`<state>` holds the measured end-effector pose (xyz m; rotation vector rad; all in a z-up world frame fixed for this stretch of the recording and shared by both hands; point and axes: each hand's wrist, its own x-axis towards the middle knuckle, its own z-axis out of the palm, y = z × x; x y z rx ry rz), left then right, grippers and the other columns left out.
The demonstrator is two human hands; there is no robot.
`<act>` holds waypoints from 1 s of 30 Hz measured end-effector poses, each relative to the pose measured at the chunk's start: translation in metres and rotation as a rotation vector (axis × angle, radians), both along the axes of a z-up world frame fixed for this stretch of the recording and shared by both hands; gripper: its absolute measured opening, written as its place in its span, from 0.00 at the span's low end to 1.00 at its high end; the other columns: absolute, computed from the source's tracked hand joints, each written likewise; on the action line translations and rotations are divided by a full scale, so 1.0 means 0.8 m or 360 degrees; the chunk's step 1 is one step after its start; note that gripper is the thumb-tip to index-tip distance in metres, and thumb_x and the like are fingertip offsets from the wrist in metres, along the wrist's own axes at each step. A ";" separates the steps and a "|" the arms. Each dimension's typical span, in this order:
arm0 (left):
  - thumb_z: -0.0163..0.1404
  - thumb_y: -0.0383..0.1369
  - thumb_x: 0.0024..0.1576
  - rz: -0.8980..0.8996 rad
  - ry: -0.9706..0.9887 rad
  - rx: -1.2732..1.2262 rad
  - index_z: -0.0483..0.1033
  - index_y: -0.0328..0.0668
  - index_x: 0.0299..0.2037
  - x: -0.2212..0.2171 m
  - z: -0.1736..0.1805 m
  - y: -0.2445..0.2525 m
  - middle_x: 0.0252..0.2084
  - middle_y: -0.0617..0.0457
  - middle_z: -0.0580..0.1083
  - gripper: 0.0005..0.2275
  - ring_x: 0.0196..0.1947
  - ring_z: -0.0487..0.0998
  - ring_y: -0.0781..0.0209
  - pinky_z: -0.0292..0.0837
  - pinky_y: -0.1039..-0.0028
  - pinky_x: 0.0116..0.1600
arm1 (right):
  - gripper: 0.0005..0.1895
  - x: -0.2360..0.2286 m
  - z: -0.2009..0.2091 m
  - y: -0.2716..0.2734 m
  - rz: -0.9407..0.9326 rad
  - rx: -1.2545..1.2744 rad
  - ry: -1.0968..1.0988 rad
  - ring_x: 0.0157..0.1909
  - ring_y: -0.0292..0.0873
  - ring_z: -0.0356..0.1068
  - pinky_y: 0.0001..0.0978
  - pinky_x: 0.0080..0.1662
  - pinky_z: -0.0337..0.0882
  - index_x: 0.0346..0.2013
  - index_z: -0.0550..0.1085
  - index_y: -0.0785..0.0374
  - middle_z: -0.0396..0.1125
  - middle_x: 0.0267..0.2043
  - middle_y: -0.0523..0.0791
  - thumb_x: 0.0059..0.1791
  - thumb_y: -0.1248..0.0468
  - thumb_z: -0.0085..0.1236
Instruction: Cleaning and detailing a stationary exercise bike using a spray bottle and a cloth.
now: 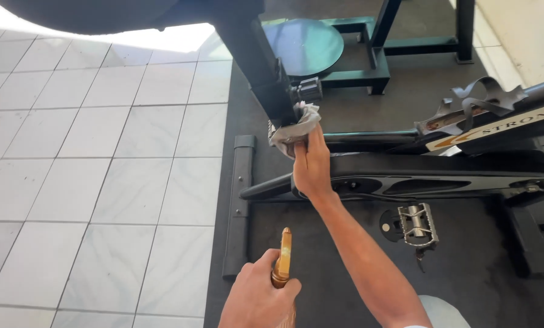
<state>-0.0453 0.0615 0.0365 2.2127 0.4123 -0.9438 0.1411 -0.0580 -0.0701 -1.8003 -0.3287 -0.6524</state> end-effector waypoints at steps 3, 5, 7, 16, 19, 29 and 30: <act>0.48 0.42 0.51 0.0011 0.0058 0.0009 0.72 0.52 0.37 0.001 -0.010 -0.005 0.23 0.58 0.70 0.09 0.27 0.68 0.61 0.64 0.72 0.40 | 0.11 -0.010 0.051 0.008 -0.0080 0.0121 0.0290 0.39 0.47 0.63 0.39 0.43 0.64 0.39 0.67 0.63 0.64 0.38 0.46 0.45 0.73 0.36; 0.46 0.44 0.55 -0.0046 0.0100 0.0061 0.71 0.54 0.44 0.003 -0.016 -0.008 0.29 0.56 0.70 0.11 0.37 0.69 0.61 0.67 0.68 0.45 | 0.14 -0.012 0.082 0.029 -0.0097 0.0221 0.0138 0.41 0.42 0.67 0.34 0.48 0.69 0.36 0.69 0.61 0.62 0.41 0.43 0.48 0.77 0.34; 0.46 0.42 0.53 -0.0014 0.0069 0.0034 0.71 0.52 0.41 0.002 -0.008 -0.011 0.27 0.58 0.70 0.10 0.32 0.67 0.61 0.65 0.68 0.41 | 0.15 -0.010 0.020 0.010 -0.0059 0.0046 0.0038 0.57 0.49 0.63 0.37 0.57 0.67 0.53 0.62 0.63 0.59 0.57 0.49 0.53 0.76 0.35; 0.49 0.41 0.57 -0.0054 0.0057 0.0010 0.72 0.51 0.40 -0.005 -0.014 -0.037 0.26 0.59 0.71 0.08 0.28 0.67 0.65 0.68 0.72 0.42 | 0.23 -0.023 -0.041 -0.177 -0.0396 -0.1175 -0.0424 0.69 0.62 0.64 0.51 0.66 0.65 0.58 0.73 0.72 0.69 0.63 0.55 0.49 0.81 0.42; 0.49 0.42 0.56 -0.0084 0.0000 0.0001 0.72 0.51 0.40 0.006 -0.015 -0.034 0.26 0.58 0.71 0.09 0.27 0.67 0.64 0.66 0.71 0.41 | 0.19 0.018 -0.034 -0.155 -0.0630 -0.1113 -0.0341 0.61 0.60 0.68 0.51 0.59 0.64 0.50 0.77 0.72 0.72 0.54 0.56 0.49 0.74 0.41; 0.50 0.37 0.48 -0.0026 -0.0174 -0.0004 0.68 0.47 0.28 0.003 -0.036 -0.062 0.22 0.54 0.71 0.07 0.26 0.67 0.57 0.64 0.67 0.39 | 0.21 0.020 -0.026 -0.216 -0.0094 -0.1302 -0.0519 0.52 0.57 0.68 0.49 0.57 0.65 0.55 0.70 0.65 0.70 0.53 0.51 0.46 0.67 0.50; 0.50 0.37 0.48 0.0009 -0.0185 0.0029 0.68 0.47 0.28 0.000 -0.022 -0.058 0.22 0.54 0.71 0.07 0.26 0.67 0.57 0.64 0.67 0.39 | 0.21 0.015 -0.028 -0.235 -0.0069 -0.1266 -0.0543 0.52 0.57 0.68 0.49 0.57 0.65 0.55 0.70 0.65 0.70 0.53 0.51 0.46 0.67 0.50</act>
